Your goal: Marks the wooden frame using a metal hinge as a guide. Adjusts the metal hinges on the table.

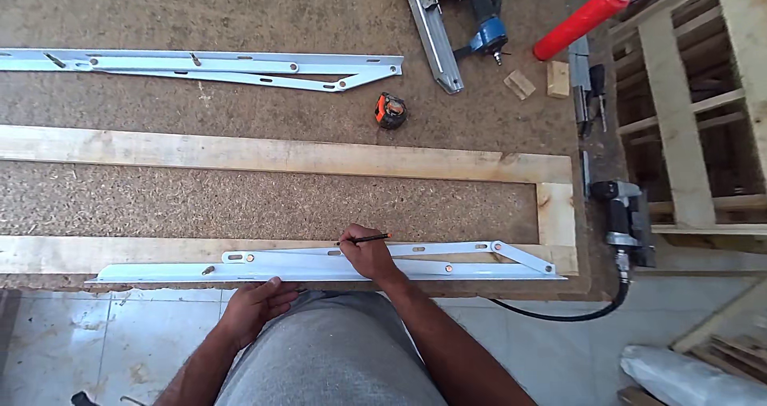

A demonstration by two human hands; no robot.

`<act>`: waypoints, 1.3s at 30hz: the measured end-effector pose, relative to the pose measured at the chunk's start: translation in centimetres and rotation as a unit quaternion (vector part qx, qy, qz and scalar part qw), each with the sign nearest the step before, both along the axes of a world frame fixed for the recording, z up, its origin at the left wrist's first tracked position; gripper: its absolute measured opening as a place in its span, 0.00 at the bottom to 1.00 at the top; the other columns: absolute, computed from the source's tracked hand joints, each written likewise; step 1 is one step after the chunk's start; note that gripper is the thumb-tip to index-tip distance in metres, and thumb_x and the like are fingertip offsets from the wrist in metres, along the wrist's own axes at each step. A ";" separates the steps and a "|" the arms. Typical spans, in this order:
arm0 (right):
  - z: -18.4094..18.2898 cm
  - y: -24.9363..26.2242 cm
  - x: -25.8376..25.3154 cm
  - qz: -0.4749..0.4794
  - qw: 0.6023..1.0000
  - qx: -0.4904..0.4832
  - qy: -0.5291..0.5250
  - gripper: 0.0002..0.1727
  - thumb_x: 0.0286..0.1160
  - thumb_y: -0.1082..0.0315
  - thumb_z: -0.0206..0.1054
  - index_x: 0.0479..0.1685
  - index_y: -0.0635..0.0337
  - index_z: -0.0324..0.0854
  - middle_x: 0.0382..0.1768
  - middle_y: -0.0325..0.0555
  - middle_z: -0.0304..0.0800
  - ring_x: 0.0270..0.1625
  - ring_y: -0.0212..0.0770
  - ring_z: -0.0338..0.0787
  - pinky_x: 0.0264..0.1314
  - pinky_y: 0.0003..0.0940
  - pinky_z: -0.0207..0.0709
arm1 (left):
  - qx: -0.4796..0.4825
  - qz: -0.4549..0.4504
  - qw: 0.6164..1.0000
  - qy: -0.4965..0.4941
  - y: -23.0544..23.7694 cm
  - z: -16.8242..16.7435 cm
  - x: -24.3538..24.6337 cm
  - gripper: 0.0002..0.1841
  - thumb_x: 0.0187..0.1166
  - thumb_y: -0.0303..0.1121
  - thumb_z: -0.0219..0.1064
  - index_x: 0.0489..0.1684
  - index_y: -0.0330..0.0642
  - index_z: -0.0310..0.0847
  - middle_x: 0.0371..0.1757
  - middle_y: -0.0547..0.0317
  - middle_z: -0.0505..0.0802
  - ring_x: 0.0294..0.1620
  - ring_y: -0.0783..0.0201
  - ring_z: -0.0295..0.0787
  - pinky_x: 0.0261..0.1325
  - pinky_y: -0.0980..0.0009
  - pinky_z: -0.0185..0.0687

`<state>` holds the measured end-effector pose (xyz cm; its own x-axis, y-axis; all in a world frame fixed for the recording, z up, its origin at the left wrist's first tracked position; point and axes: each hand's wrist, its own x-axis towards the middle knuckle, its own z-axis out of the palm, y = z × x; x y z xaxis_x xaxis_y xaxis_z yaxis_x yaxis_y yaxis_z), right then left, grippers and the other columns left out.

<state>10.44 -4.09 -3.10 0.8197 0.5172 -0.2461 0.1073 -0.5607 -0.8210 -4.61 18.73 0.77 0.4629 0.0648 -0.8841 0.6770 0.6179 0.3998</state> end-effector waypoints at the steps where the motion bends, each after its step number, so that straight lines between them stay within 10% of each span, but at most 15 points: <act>1: 0.1 0.0 0.1 0.009 1.000 -0.009 0.003 0.08 0.74 0.68 0.63 0.30 0.52 0.87 0.19 0.36 0.82 0.22 0.34 0.80 0.25 0.38 0.74 | 0.001 0.002 1.000 0.002 0.0 0.0 0.0 0.16 0.95 0.31 0.48 0.64 0.24 0.73 0.53 0.36 0.96 0.52 0.47 0.97 0.58 0.55 0.93; 21: 0.8 0.3 0.8 -0.087 0.992 0.088 0.034 0.07 0.79 0.71 0.64 0.42 0.59 0.87 0.28 0.41 0.90 0.27 0.36 0.86 0.31 0.37 0.83 | -0.006 0.031 0.999 0.012 0.6 0.4 0.0 0.15 0.94 0.30 0.51 0.65 0.25 0.72 0.51 0.38 0.96 0.52 0.49 0.97 0.57 0.56 0.93; 39: 1.5 18.9 -4.9 0.025 0.998 0.013 0.065 0.05 0.75 0.68 0.66 0.34 0.52 0.87 0.21 0.35 0.83 0.22 0.33 0.80 0.26 0.35 0.75 | -0.034 0.018 0.999 -0.011 14.1 0.2 -4.7 0.15 0.94 0.30 0.49 0.66 0.26 0.72 0.54 0.38 0.96 0.54 0.49 0.97 0.59 0.56 0.92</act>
<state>5.52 14.77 -1.63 0.7549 0.5641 -0.3347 0.0267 -0.5363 -0.8436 -9.28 32.84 0.99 0.4803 0.0226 -0.8768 0.6457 0.6675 0.3709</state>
